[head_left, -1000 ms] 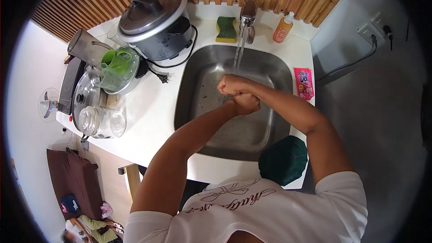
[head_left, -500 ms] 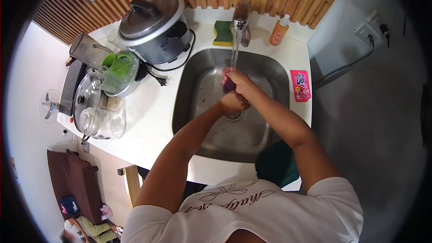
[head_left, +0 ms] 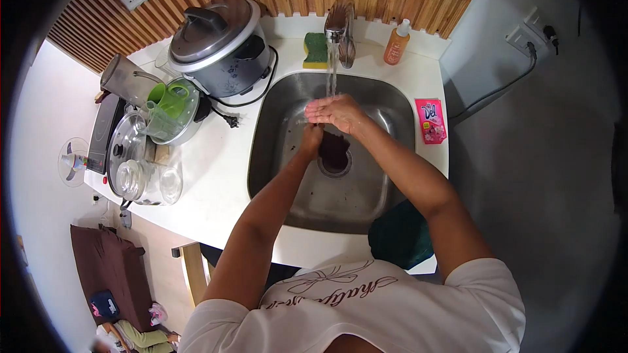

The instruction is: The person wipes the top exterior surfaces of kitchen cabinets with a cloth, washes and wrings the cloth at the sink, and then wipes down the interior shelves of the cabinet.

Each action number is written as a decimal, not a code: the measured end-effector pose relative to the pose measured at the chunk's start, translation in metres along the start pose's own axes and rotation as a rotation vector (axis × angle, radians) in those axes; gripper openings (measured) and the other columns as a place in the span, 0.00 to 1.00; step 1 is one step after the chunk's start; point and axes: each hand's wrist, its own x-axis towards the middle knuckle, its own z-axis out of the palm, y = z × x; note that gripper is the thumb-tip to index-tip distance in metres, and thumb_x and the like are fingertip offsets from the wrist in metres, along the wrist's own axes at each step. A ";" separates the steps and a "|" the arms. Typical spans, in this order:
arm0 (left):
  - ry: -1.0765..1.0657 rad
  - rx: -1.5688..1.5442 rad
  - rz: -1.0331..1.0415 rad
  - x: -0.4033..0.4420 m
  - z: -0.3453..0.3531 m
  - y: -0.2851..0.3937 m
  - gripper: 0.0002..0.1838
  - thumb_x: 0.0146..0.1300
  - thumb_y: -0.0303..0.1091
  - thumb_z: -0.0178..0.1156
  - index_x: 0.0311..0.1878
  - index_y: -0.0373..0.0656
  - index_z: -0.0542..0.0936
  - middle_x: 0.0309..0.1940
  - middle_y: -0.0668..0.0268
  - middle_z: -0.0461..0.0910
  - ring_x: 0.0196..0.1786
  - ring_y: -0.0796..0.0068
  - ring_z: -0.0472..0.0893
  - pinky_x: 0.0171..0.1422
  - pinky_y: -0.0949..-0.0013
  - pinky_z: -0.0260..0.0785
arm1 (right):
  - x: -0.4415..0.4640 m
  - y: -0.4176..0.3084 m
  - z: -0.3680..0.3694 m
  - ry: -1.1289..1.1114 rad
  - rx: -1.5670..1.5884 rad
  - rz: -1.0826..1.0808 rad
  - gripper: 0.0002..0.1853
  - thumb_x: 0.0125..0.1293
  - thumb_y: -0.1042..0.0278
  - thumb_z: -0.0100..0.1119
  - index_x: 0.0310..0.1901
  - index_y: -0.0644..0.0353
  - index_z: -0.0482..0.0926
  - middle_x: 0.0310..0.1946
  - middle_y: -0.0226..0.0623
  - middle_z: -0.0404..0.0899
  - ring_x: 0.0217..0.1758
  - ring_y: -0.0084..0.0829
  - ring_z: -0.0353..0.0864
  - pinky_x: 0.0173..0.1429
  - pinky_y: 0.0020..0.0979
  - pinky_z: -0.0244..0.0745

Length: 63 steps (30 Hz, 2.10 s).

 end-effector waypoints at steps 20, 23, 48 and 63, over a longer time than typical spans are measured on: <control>-0.408 -0.586 -0.029 -0.026 -0.010 0.068 0.16 0.54 0.22 0.58 0.46 0.42 0.70 0.38 0.61 0.76 0.42 0.69 0.78 0.43 0.61 0.75 | -0.008 -0.014 0.029 0.429 -0.865 -0.355 0.14 0.54 0.62 0.61 0.22 0.66 0.77 0.11 0.30 0.71 0.11 0.19 0.68 0.14 0.25 0.62; -0.287 -0.542 -0.018 -0.020 -0.008 0.068 0.15 0.55 0.23 0.59 0.47 0.42 0.70 0.37 0.63 0.77 0.37 0.71 0.79 0.36 0.65 0.76 | -0.008 -0.016 0.020 0.447 -0.995 -0.453 0.17 0.54 0.58 0.61 0.20 0.66 0.77 0.11 0.29 0.69 0.13 0.19 0.68 0.17 0.26 0.63; -0.283 -0.100 0.328 -0.049 -0.035 0.095 0.18 0.34 0.21 0.72 0.33 0.40 0.79 0.35 0.67 0.77 0.43 0.74 0.76 0.50 0.72 0.68 | -0.030 -0.037 -0.003 0.166 -0.874 -0.427 0.12 0.47 0.79 0.66 0.36 0.63 0.81 0.33 0.29 0.80 0.36 0.18 0.75 0.43 0.22 0.70; -0.101 -0.407 0.282 -0.073 -0.023 0.125 0.24 0.47 0.17 0.61 0.50 0.40 0.71 0.38 0.65 0.79 0.43 0.68 0.79 0.46 0.65 0.75 | -0.044 0.002 -0.019 0.149 -0.469 -0.114 0.25 0.49 0.52 0.71 0.43 0.60 0.78 0.38 0.31 0.78 0.42 0.22 0.75 0.45 0.25 0.69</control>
